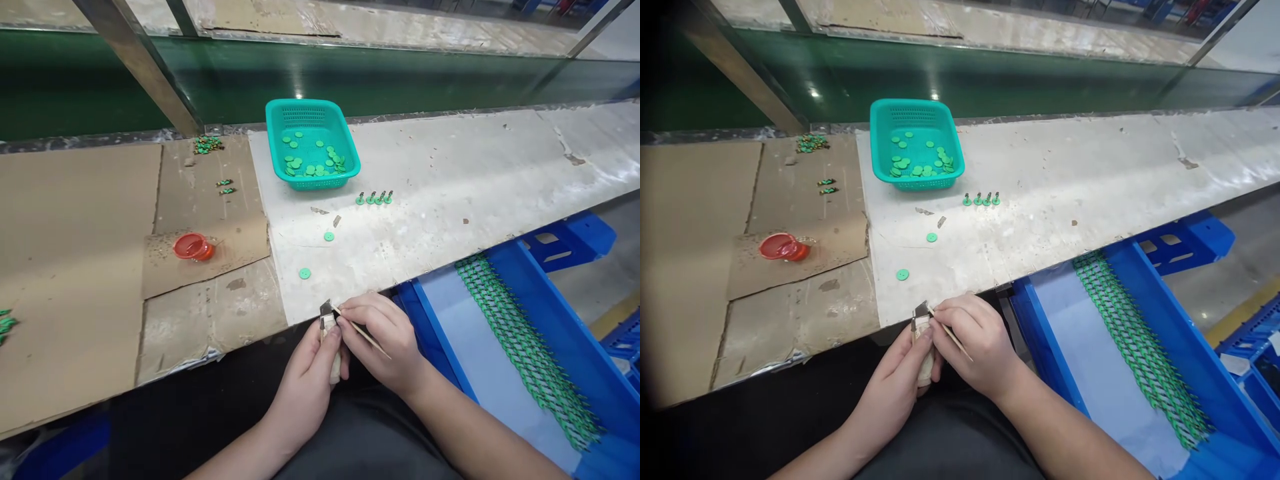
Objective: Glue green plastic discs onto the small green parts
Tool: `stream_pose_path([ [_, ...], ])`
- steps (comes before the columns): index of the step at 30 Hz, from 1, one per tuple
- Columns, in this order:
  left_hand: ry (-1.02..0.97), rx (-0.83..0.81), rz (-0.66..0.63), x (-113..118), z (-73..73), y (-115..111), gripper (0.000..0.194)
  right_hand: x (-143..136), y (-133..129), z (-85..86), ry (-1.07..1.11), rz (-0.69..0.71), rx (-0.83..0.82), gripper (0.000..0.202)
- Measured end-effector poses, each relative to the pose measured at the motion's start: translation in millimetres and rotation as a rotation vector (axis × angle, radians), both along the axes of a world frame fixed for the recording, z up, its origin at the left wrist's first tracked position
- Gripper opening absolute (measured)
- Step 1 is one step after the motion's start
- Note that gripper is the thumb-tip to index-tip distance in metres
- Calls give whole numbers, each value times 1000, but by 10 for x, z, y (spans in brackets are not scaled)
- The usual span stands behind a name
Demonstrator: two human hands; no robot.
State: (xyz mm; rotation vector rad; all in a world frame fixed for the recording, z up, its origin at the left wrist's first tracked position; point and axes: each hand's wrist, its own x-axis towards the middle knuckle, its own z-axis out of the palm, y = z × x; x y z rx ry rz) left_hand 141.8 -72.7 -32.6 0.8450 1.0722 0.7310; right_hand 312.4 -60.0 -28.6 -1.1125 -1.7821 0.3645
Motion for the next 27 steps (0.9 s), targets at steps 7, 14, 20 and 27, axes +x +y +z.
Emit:
stream_pose_path([
  [7,-13,-8,-8,-5,22,3,68,-24,-18,-44,20,-29,36,23],
  [14,-8,-19,-13,-17,12,-9,68,-65,-64,-114,32,-85,64,35],
  [20,-5,-12,-22,-15,21,-18,67,-94,-59,-108,25,-92,76,35],
  [27,3,-3,-29,-19,41,7,68,-152,-49,-83,25,-123,80,29],
])
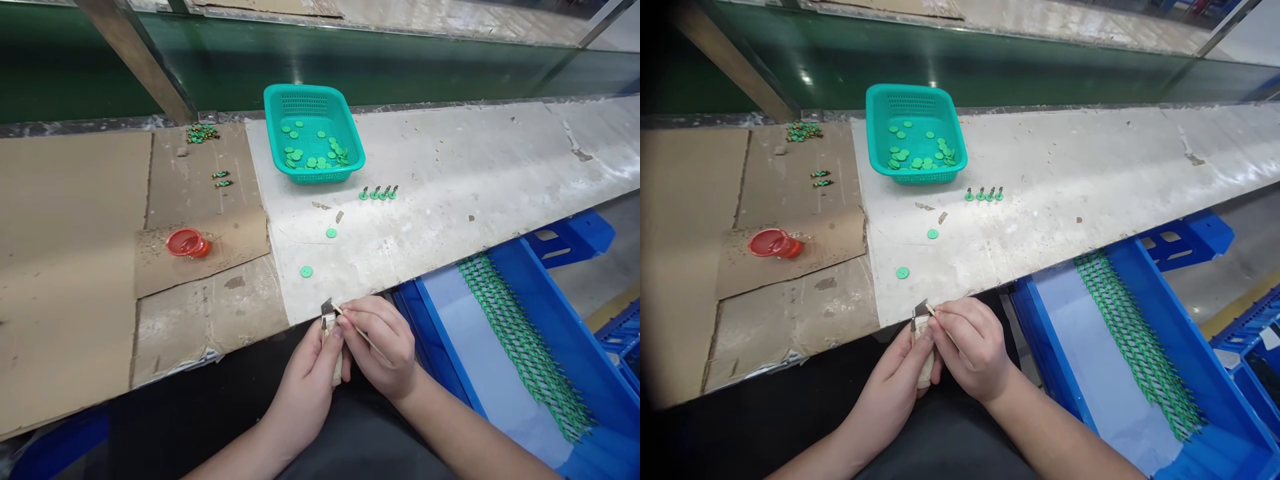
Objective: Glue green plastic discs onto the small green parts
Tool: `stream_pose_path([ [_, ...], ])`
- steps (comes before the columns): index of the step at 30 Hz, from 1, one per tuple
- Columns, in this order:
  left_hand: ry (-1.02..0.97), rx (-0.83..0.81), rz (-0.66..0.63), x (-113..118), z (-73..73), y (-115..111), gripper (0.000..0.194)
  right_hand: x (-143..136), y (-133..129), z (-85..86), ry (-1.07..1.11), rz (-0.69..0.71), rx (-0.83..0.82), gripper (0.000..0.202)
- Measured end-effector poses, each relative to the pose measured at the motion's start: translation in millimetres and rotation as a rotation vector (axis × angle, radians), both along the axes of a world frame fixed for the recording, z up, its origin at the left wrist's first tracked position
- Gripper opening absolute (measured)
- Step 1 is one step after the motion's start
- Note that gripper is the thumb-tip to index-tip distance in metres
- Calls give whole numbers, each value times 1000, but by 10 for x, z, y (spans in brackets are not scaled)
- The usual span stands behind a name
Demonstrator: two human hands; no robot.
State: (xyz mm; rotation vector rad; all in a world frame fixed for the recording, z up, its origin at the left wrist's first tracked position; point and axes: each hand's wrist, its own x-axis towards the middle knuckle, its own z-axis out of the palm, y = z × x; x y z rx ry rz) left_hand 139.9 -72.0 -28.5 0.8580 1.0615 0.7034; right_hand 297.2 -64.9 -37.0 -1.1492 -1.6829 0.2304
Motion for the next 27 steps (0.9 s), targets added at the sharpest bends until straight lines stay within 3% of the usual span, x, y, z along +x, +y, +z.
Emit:
stream_pose_path([
  [8,13,-20,-17,-11,-14,-19,72,-71,39,-24,22,-58,-13,25],
  [16,26,-124,-53,-58,-129,-45,69,-18,85,91,266,-129,-202,17],
  [23,-38,-191,-118,-124,-75,-101,69,146,-15,105,460,-157,-321,15],
  [27,-48,-169,-124,-154,-39,-131,69,210,-128,156,438,-80,-403,13],
])
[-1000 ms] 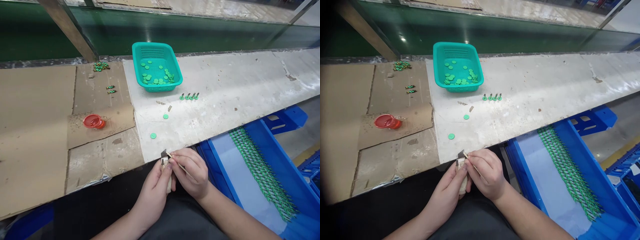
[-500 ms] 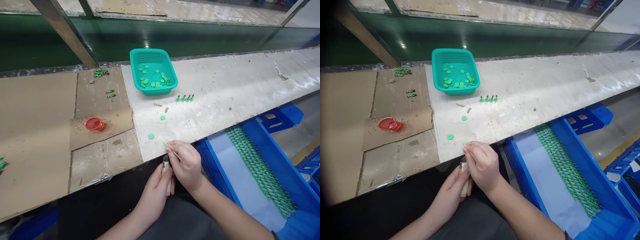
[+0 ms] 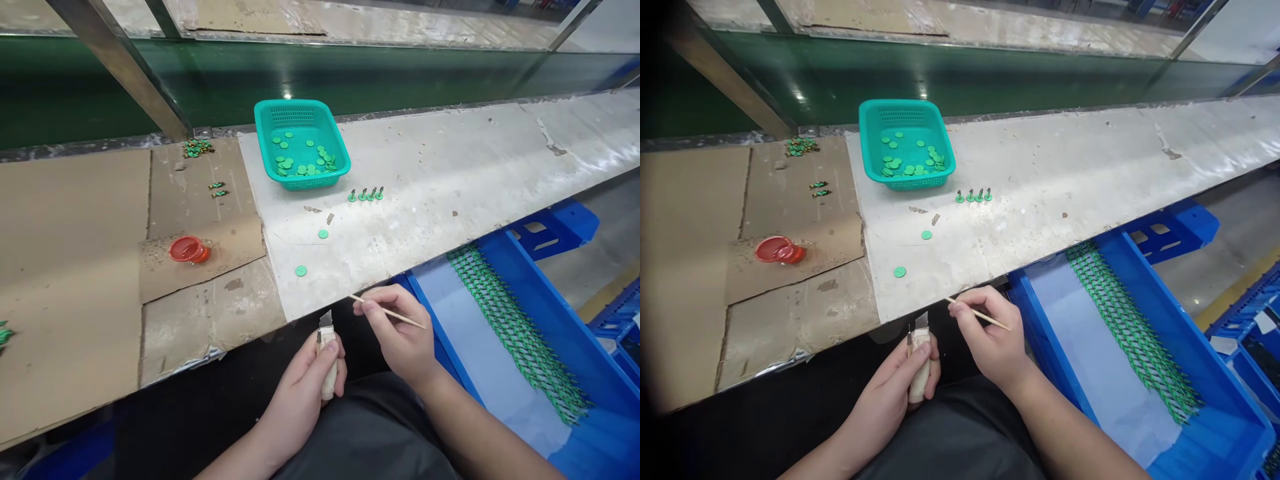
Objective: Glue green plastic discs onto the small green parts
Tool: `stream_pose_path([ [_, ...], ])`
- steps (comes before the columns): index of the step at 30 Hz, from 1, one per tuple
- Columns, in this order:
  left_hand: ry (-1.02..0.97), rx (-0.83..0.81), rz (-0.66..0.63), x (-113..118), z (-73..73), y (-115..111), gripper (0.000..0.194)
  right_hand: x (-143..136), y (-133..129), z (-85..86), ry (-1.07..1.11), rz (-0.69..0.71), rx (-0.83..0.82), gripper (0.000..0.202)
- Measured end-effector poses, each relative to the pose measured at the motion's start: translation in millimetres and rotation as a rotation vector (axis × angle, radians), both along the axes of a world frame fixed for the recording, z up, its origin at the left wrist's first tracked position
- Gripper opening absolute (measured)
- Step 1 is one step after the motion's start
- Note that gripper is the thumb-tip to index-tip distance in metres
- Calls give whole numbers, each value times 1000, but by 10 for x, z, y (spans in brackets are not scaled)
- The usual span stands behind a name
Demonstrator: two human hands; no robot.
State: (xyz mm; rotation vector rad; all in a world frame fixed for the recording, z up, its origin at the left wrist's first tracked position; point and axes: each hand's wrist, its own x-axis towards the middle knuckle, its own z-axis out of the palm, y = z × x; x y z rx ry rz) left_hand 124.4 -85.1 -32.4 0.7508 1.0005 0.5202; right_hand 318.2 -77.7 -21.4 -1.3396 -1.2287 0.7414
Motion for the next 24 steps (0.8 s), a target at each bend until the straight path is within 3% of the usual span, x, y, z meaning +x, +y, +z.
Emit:
stream_pose_path([
  [5,1,25,11,-17,23,-13,70,-33,-88,39,-43,149,-62,11],
  [11,3,30,20,-21,23,-8,71,117,30,61,-226,104,-28,6],
  [13,1,46,25,-16,32,3,72,349,228,72,-321,37,-10,7],
  [16,-6,86,22,-7,60,25,72,818,746,156,-458,-68,3,14],
  [20,-8,139,11,-23,89,47,70,1339,1518,469,-540,-116,-8,27],
  [22,-7,160,15,-51,92,54,69,1409,1690,645,-539,-127,2,39],
  [24,-22,169,9,-84,96,61,70,1295,1601,761,-516,-133,22,45],
])
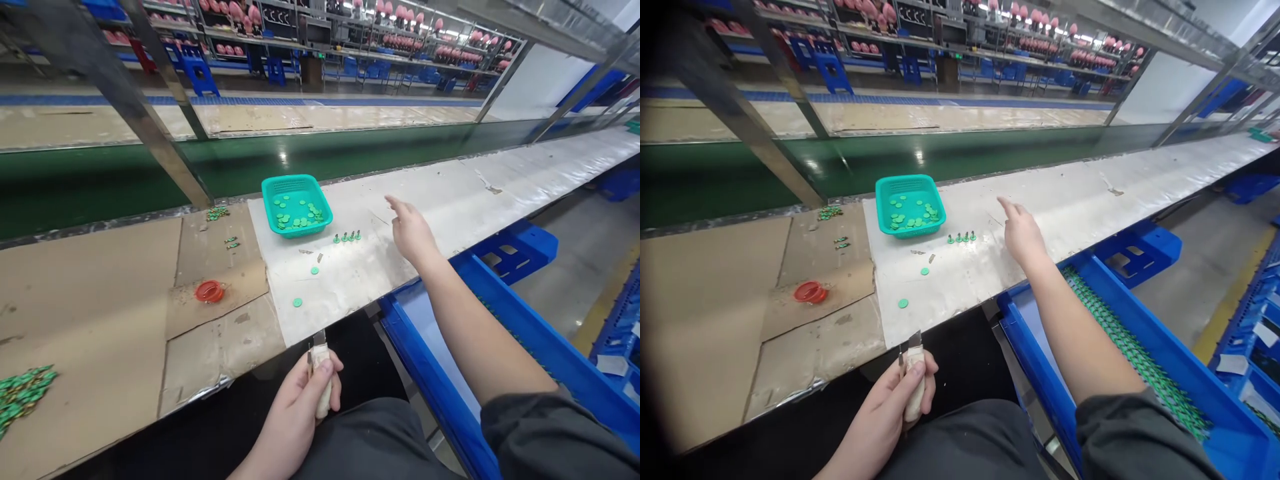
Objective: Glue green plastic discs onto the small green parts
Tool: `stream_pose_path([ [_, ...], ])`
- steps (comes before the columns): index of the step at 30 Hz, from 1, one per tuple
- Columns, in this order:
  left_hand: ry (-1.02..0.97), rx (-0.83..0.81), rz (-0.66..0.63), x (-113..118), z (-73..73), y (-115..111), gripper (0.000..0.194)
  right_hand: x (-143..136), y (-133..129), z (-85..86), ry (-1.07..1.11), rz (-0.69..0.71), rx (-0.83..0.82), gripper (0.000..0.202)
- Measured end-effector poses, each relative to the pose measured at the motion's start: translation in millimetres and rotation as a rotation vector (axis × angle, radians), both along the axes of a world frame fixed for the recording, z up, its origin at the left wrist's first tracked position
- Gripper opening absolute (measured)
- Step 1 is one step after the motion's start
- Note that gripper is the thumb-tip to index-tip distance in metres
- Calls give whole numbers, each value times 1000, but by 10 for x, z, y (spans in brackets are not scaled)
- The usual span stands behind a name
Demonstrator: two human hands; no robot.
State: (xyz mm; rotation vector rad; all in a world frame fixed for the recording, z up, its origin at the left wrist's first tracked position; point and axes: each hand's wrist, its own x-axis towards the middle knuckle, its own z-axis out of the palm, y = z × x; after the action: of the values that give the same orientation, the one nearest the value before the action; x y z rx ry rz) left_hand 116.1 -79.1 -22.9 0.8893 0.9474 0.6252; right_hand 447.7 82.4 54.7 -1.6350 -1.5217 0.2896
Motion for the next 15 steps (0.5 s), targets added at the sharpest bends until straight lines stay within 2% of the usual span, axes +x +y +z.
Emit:
stream_pose_path([
  [2,-49,-18,-9,-26,16,6,72,-286,-345,18,40,57,-3,38],
  [5,-137,-52,-12,-35,71,2,73,-886,-1100,-139,117,295,-114,26],
  [6,-148,-54,-9,-31,94,-6,73,-1088,-1336,-222,183,388,-165,33],
  [8,-151,-61,-8,-21,136,-31,74,-1440,-1695,-389,566,564,-394,54],
  [9,-149,-76,-5,-19,151,-45,75,-1576,-1807,-460,715,588,-494,61],
  [11,-151,-134,-8,-32,164,-66,77,-1752,-1911,-561,894,534,-546,63],
  [15,-159,-233,-36,-110,129,-34,73,-1727,-1861,-625,982,292,-218,50],
])
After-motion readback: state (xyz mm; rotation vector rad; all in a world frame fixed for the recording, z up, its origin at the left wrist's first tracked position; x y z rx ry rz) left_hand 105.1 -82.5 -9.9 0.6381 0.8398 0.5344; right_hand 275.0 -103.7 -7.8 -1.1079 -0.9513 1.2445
